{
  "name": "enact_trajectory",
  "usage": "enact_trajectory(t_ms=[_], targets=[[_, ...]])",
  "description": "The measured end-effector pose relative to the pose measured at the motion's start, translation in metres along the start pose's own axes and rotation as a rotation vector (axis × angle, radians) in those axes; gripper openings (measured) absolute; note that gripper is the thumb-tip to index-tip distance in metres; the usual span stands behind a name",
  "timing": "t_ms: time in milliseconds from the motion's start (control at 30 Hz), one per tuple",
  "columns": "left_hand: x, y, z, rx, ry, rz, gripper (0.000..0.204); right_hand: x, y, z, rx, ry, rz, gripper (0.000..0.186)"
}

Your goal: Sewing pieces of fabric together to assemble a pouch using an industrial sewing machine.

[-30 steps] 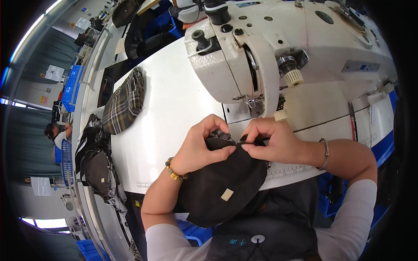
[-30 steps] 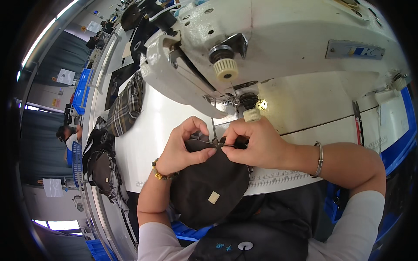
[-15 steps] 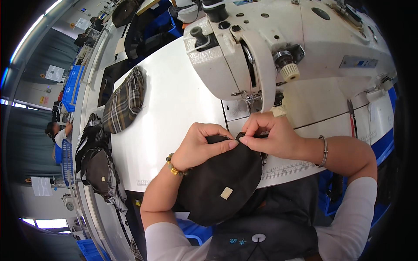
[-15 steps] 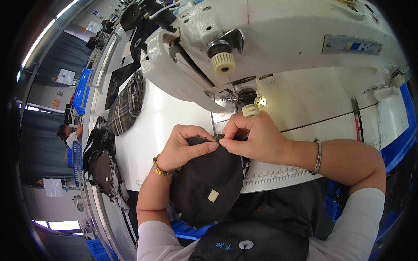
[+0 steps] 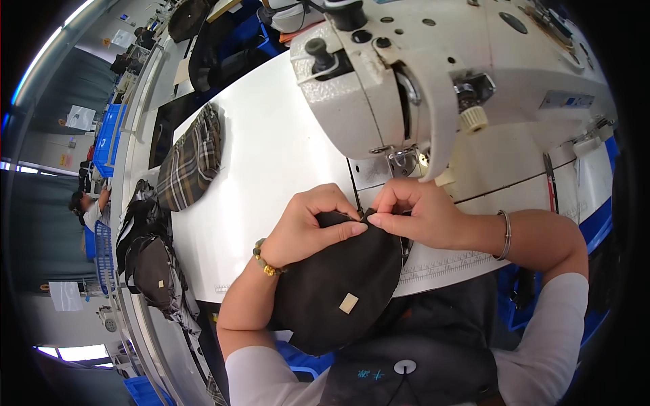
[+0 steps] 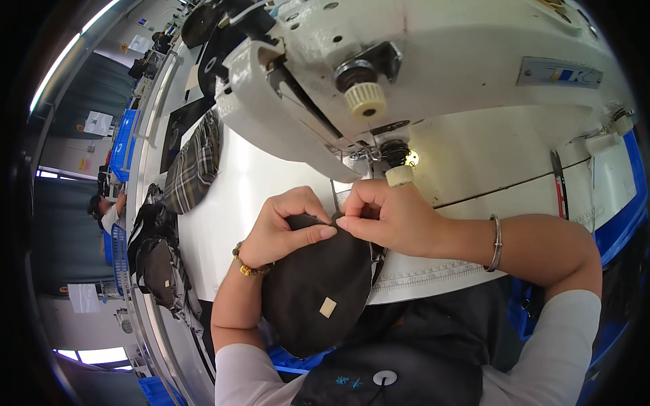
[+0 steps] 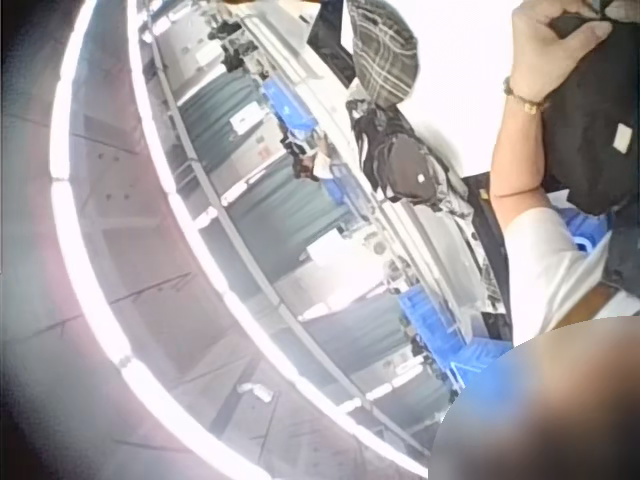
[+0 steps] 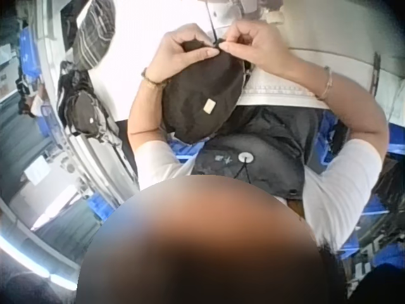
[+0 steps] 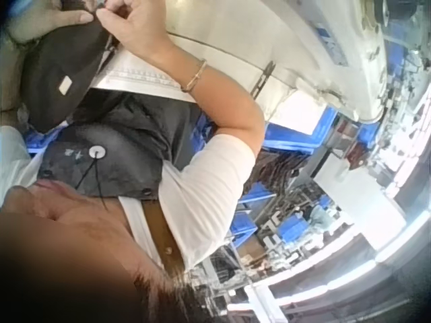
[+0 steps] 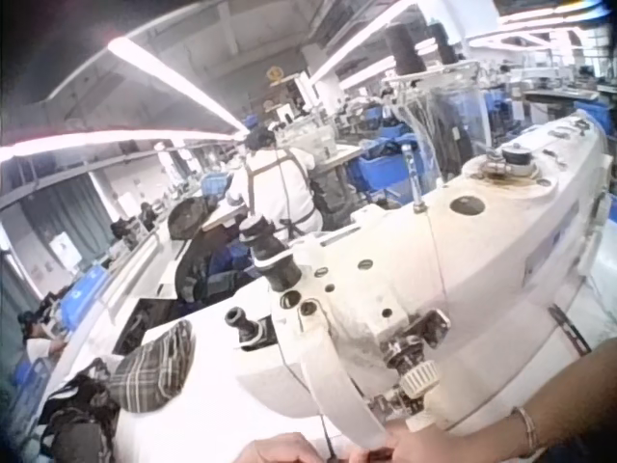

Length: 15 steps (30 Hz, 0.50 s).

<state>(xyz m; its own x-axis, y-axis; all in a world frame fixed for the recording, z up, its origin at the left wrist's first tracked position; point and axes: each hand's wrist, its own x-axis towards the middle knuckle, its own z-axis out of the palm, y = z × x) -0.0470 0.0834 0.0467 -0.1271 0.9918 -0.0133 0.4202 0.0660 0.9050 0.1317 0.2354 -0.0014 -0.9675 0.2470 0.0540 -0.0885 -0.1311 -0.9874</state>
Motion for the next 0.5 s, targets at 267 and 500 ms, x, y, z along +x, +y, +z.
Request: enact_trajectory(t_ms=[267,500], targets=[[-0.012,0.009,0.02,0.027,0.136,-0.114,0.02,-0.004,-0.003,-0.003,-0.191,-0.071,-0.101,0.013],[-0.014,0.008,0.009,-0.039,0.172,-0.149,0.013,-0.008,-0.008,-0.007,-0.252,-0.113,-0.103,0.011]])
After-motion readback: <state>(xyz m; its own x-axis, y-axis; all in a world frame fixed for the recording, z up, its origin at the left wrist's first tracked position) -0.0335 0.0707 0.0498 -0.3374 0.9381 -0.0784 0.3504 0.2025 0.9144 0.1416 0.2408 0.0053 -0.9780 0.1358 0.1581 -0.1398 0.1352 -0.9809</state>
